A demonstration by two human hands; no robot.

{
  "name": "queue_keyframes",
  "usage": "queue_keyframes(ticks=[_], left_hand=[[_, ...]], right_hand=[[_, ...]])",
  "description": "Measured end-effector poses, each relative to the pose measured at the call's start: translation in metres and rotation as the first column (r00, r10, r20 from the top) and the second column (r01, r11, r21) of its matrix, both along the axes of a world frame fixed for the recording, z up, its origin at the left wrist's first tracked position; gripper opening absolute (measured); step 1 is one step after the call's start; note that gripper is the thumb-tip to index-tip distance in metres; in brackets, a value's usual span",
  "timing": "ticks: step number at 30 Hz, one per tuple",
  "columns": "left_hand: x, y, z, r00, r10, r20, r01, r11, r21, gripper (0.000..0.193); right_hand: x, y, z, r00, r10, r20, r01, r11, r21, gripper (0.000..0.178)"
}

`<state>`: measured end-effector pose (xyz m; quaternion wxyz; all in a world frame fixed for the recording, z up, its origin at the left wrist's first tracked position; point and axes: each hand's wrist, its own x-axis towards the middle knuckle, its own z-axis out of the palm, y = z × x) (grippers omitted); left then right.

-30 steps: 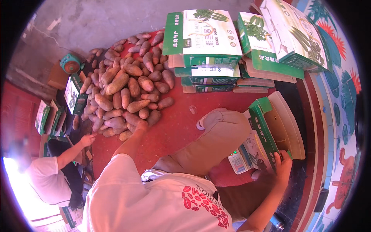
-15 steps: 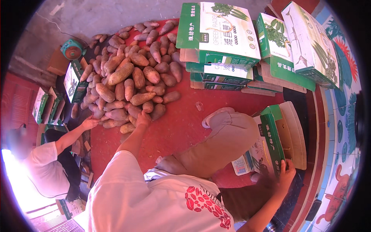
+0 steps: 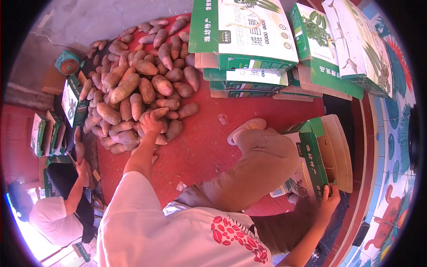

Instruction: Sort sweet potatoes from a pile and place them into cardboard boxes while using a digital scale to weigh the contents.

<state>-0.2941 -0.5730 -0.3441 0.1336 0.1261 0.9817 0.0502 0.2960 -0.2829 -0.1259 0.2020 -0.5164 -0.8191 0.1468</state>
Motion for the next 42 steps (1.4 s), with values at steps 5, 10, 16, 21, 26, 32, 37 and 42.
queue_keyframes(ticks=[5, 10, 16, 21, 26, 32, 37, 42], left_hand=[[-0.030, -0.016, -0.013, 0.989, -0.137, -0.050, 0.119, 0.956, -0.268, 0.069], [-0.029, -0.009, -0.017, 0.948, -0.303, -0.100, 0.230, 0.866, -0.444, 0.054], [-0.037, -0.001, -0.018, 0.909, -0.364, -0.202, 0.203, 0.812, -0.548, 0.025], [-0.047, -0.032, -0.041, 0.896, -0.349, -0.274, 0.171, 0.842, -0.512, 0.024], [-0.005, -0.002, 0.013, 0.976, -0.196, -0.096, 0.119, 0.846, -0.521, 0.070], [-0.004, -0.039, 0.011, 0.961, 0.127, 0.246, -0.109, 0.990, -0.085, 0.079], [0.008, -0.075, -0.042, 0.998, 0.062, -0.030, -0.051, 0.959, 0.278, 0.079], [0.038, -0.001, 0.002, 0.750, 0.095, 0.655, -0.453, 0.795, 0.404, 0.067]], right_hand=[[-0.003, 0.000, -0.004, 1.000, -0.013, 0.000, 0.013, 1.000, -0.009, 0.026], [0.000, -0.002, -0.005, 0.999, -0.038, 0.017, 0.038, 0.999, 0.009, 0.026], [-0.006, -0.004, -0.001, 0.999, -0.043, 0.019, 0.042, 0.999, 0.023, 0.025], [-0.014, 0.002, -0.008, 1.000, -0.027, 0.012, 0.026, 0.998, 0.055, 0.025], [-0.005, -0.003, -0.002, 0.997, -0.041, 0.061, 0.036, 0.996, 0.083, 0.022], [-0.008, -0.005, 0.001, 0.998, -0.034, 0.055, 0.031, 0.998, 0.060, 0.021], [-0.009, -0.004, 0.001, 0.998, -0.031, 0.062, 0.026, 0.997, 0.078, 0.022], [-0.001, -0.009, 0.007, 0.993, -0.091, 0.071, 0.086, 0.994, 0.072, 0.022]])
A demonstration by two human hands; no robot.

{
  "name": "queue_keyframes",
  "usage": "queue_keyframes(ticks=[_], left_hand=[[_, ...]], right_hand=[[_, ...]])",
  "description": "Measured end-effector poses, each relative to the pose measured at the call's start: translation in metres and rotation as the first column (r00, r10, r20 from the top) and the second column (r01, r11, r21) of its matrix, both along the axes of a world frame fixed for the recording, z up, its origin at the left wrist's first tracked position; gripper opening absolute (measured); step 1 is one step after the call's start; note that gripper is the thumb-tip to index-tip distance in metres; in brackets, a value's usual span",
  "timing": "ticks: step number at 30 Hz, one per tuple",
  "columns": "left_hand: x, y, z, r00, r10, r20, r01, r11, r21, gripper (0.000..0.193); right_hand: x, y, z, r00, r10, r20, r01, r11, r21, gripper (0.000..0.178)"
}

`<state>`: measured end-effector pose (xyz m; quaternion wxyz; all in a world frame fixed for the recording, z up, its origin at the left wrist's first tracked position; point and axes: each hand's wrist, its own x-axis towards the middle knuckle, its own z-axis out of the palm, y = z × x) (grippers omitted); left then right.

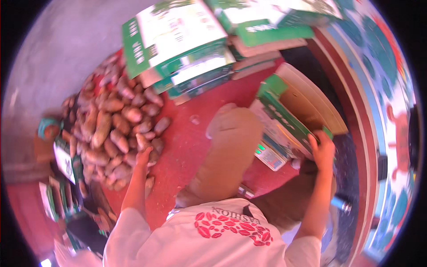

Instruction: Sort sweet potatoes from a pile and place them into cardboard boxes while using a digital scale to weigh the contents.

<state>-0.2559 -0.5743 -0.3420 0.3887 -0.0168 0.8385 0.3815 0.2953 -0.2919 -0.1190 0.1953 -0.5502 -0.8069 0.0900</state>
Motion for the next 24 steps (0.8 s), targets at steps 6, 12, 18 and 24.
queue_keyframes(ticks=[6, 12, 18, 24], left_hand=[[0.041, 0.099, 0.103, 0.956, -0.225, -0.190, 0.280, 0.894, 0.351, 0.047], [0.102, 0.199, 0.198, 0.867, -0.409, -0.283, 0.496, 0.676, 0.544, 0.054], [0.175, 0.272, 0.244, 0.648, -0.590, -0.482, 0.740, 0.336, 0.583, 0.058], [0.269, 0.314, 0.265, 0.416, -0.691, -0.591, 0.890, 0.175, 0.421, 0.055]], right_hand=[[-0.015, 0.006, -0.017, 0.996, 0.082, 0.021, -0.084, 0.991, 0.101, 0.023], [-0.019, 0.001, -0.026, 0.990, 0.054, 0.128, -0.073, 0.987, 0.145, 0.025], [-0.020, -0.001, -0.021, 0.984, 0.070, 0.167, -0.070, 0.998, -0.008, 0.028], [-0.022, 0.001, -0.017, 0.982, 0.089, 0.168, -0.081, 0.995, -0.054, 0.024]])
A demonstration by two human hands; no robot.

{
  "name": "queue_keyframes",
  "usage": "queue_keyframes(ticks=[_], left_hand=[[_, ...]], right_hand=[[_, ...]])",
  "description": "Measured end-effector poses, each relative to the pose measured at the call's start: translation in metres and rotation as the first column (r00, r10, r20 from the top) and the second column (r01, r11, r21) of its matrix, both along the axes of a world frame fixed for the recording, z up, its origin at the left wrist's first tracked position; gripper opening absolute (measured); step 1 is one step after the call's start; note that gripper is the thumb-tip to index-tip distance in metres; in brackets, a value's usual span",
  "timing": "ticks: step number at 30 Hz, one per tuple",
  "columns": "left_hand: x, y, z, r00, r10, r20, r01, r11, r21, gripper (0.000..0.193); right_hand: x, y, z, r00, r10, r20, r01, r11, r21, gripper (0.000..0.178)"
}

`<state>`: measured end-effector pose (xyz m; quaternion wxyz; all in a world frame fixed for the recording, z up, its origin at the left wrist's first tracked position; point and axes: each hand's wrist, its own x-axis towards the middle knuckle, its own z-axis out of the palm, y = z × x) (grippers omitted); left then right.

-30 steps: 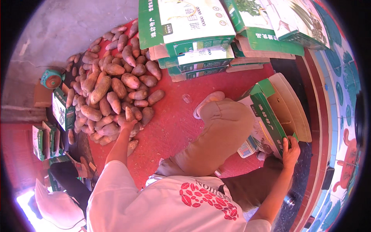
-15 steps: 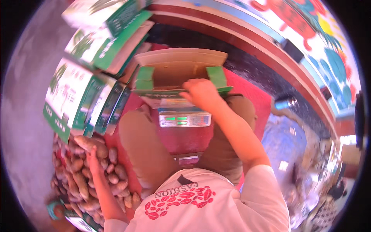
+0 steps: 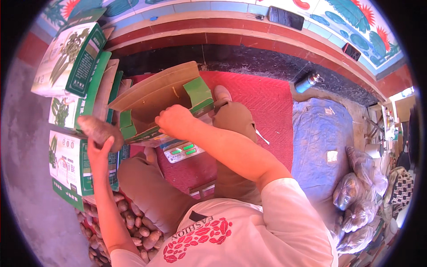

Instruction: Sort sweet potatoes from a pile and place them into cardboard boxes while using a digital scale to weigh the contents.

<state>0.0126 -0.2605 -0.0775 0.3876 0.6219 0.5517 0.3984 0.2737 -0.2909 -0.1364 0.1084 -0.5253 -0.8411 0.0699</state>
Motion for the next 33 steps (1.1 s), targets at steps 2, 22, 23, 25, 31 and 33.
queue_keyframes(ticks=[2, 22, 23, 25, 31, 33], left_hand=[[0.021, 0.013, -0.003, 0.989, -0.051, -0.137, 0.051, 0.999, -0.005, 0.056], [0.078, 0.042, -0.058, 0.710, -0.336, -0.619, 0.352, 0.931, -0.101, 0.043], [0.070, 0.045, -0.060, 0.714, -0.327, -0.619, 0.343, 0.934, -0.097, 0.043], [0.061, 0.049, -0.060, 0.853, -0.398, -0.337, 0.308, 0.906, -0.292, 0.034], [0.053, 0.022, -0.028, 0.912, -0.335, -0.237, 0.307, 0.940, -0.149, 0.023], [0.034, 0.010, -0.027, 0.943, -0.236, -0.235, 0.226, 0.972, -0.070, 0.021]], right_hand=[[0.001, 0.001, 0.000, 1.000, 0.002, -0.012, -0.002, 1.000, -0.006, 0.023], [0.001, 0.008, -0.002, 1.000, -0.007, 0.013, 0.008, 0.989, -0.145, 0.023], [-0.002, 0.009, -0.001, 1.000, 0.003, 0.014, -0.001, 0.990, -0.141, 0.023], [-0.004, 0.010, -0.002, 1.000, -0.006, 0.013, 0.008, 0.992, -0.124, 0.022], [-0.001, 0.013, -0.010, 0.999, -0.031, 0.029, 0.033, 0.997, -0.068, 0.022], [0.000, 0.013, -0.011, 1.000, -0.010, 0.008, 0.011, 0.999, -0.044, 0.022]])
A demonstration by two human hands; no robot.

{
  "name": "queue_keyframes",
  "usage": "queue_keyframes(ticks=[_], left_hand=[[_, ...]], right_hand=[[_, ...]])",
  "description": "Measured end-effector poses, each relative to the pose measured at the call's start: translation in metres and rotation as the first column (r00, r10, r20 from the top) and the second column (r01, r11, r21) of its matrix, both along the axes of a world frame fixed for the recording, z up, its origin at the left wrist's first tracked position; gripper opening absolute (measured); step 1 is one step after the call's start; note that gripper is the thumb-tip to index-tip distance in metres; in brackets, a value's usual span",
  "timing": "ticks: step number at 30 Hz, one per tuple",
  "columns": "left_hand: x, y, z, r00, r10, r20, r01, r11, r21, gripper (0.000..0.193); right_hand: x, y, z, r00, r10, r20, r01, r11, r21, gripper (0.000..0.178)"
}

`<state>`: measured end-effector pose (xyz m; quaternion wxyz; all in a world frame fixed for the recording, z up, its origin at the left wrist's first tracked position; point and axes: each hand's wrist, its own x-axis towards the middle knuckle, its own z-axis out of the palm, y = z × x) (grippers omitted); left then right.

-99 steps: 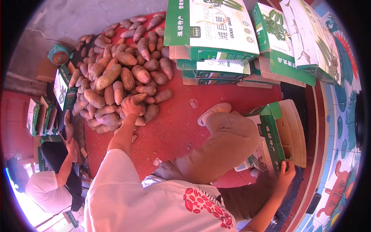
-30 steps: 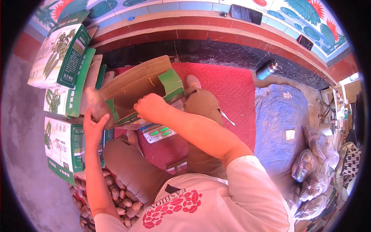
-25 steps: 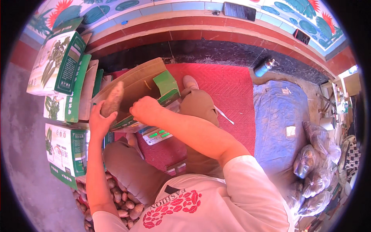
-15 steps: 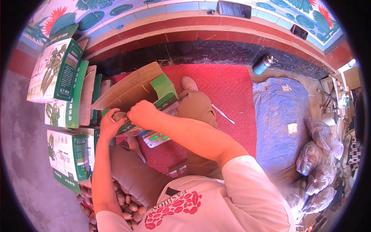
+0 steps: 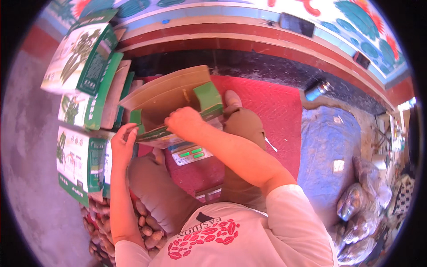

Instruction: Sort sweet potatoes from a pile and place them into cardboard boxes while using a digital scale to weigh the contents.

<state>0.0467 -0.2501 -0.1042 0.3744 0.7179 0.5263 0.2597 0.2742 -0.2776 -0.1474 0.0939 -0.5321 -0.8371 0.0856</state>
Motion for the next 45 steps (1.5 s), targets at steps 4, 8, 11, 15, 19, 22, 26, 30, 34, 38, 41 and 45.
queue_keyframes(ticks=[4, 8, 11, 15, 19, 22, 26, 30, 34, 38, 41, 45], left_hand=[[-0.048, -0.030, -0.005, 0.974, 0.189, 0.128, -0.215, 0.946, 0.242, 0.016], [-0.121, -0.073, -0.059, 0.866, 0.429, 0.258, -0.470, 0.874, 0.126, 0.013], [-0.166, -0.123, -0.114, 0.845, 0.517, -0.138, -0.492, 0.852, 0.181, 0.013], [-0.221, -0.215, -0.216, 0.723, 0.497, -0.479, -0.555, 0.832, 0.025, 0.020], [-0.258, -0.313, -0.298, 0.558, 0.353, -0.751, -0.734, 0.631, -0.249, 0.032], [-0.283, -0.381, -0.347, 0.486, 0.272, -0.831, -0.817, 0.479, -0.321, 0.035], [-0.240, -0.378, -0.302, 0.634, 0.268, -0.725, -0.750, 0.440, -0.493, 0.038], [-0.230, -0.386, -0.299, 0.590, 0.234, -0.773, -0.798, 0.319, -0.512, 0.041], [-0.238, -0.388, -0.302, 0.542, 0.228, -0.809, -0.826, 0.323, -0.462, 0.042], [-0.239, -0.368, -0.282, 0.470, 0.346, -0.812, -0.872, 0.322, -0.368, 0.043], [-0.248, -0.357, -0.280, 0.293, 0.396, -0.870, -0.942, 0.276, -0.192, 0.043], [-0.253, -0.325, -0.246, 0.113, 0.481, -0.870, -0.968, 0.250, 0.013, 0.055]], right_hand=[[0.005, -0.007, 0.001, 0.998, 0.011, -0.055, -0.009, 0.999, 0.039, 0.022], [0.005, -0.006, 0.002, 0.997, 0.051, -0.051, -0.047, 0.995, 0.085, 0.023], [0.006, -0.007, 0.008, 0.998, 0.049, -0.033, -0.048, 0.998, 0.034, 0.023], [0.007, -0.006, 0.010, 0.998, 0.042, -0.056, -0.037, 0.995, 0.088, 0.023], [0.003, -0.005, 0.013, 0.997, 0.040, -0.065, -0.034, 0.994, 0.099, 0.024], [-0.008, -0.004, 0.019, 0.995, 0.064, -0.078, -0.061, 0.997, 0.047, 0.023], [0.007, -0.011, 0.022, 0.998, 0.054, -0.043, -0.053, 0.998, 0.031, 0.021], [0.002, -0.009, 0.026, 0.991, 0.106, -0.078, -0.106, 0.994, -0.001, 0.018], [0.001, -0.011, 0.027, 0.990, 0.128, -0.057, -0.129, 0.992, 0.001, 0.019], [0.008, -0.011, 0.021, 0.987, 0.121, -0.106, -0.125, 0.992, -0.026, 0.019], [0.005, -0.013, 0.026, 0.985, 0.119, -0.126, -0.125, 0.991, -0.039, 0.018], [0.011, -0.014, 0.032, 0.989, 0.103, -0.108, -0.109, 0.993, -0.048, 0.018]])
